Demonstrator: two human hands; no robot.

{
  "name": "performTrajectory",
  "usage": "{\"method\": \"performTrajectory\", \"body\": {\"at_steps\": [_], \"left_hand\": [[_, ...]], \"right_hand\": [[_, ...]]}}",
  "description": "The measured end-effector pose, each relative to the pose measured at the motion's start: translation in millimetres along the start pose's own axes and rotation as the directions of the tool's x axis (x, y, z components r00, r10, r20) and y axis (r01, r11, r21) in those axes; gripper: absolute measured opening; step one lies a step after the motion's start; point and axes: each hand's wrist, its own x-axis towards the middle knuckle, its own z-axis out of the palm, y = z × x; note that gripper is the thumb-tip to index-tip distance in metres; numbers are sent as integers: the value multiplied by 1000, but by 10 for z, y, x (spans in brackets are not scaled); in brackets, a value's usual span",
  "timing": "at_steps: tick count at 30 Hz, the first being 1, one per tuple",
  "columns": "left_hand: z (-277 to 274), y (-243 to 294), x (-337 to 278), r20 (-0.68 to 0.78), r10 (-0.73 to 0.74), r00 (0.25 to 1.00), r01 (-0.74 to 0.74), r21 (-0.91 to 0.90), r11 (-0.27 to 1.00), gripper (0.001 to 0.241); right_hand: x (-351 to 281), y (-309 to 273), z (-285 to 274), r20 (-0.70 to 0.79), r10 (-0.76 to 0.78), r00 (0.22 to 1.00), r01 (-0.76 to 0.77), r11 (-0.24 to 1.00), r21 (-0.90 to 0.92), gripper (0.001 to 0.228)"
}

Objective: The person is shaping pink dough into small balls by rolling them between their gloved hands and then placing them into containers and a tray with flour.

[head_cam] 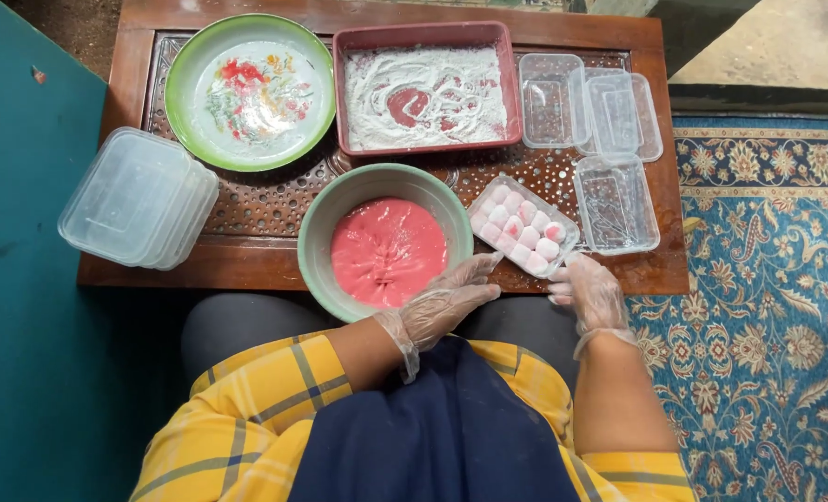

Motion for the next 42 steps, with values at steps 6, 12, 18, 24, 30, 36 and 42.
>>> {"method": "performTrajectory", "body": {"at_steps": [6, 12, 18, 24, 30, 36, 42], "left_hand": [[78, 181, -17, 42, -137, 990, 128, 173, 977, 63], [191, 47, 167, -13, -215, 977, 214, 130, 968, 66], [165, -3, 384, -58, -71, 996, 71, 7, 997, 57], [35, 560, 689, -75, 171, 982, -82, 647, 758, 29], [-130, 366, 2123, 158, 521, 839, -105, 986, -129, 21], [-53, 183, 3089, 88, 410, 908, -62, 995, -77, 35], [111, -71, 3426, -75, 507, 858, 79, 997, 15, 54]], "right_hand": [[102, 118, -53, 75, -729, 681, 232, 118, -966, 28], [239, 118, 10, 250, -476, 843, 394, 228, -891, 34], [249, 161, 111, 484, -530, 696, 599, 57, -799, 39], [166, 87, 170, 404, -815, 416, 587, -98, -803, 27], [90, 24, 184, 283, -958, -36, 464, -267, -844, 18], [-47, 28, 217, 356, -722, 593, 635, 147, -759, 40], [-49, 5, 249, 53, -871, 489, 549, 260, -794, 37]]}}
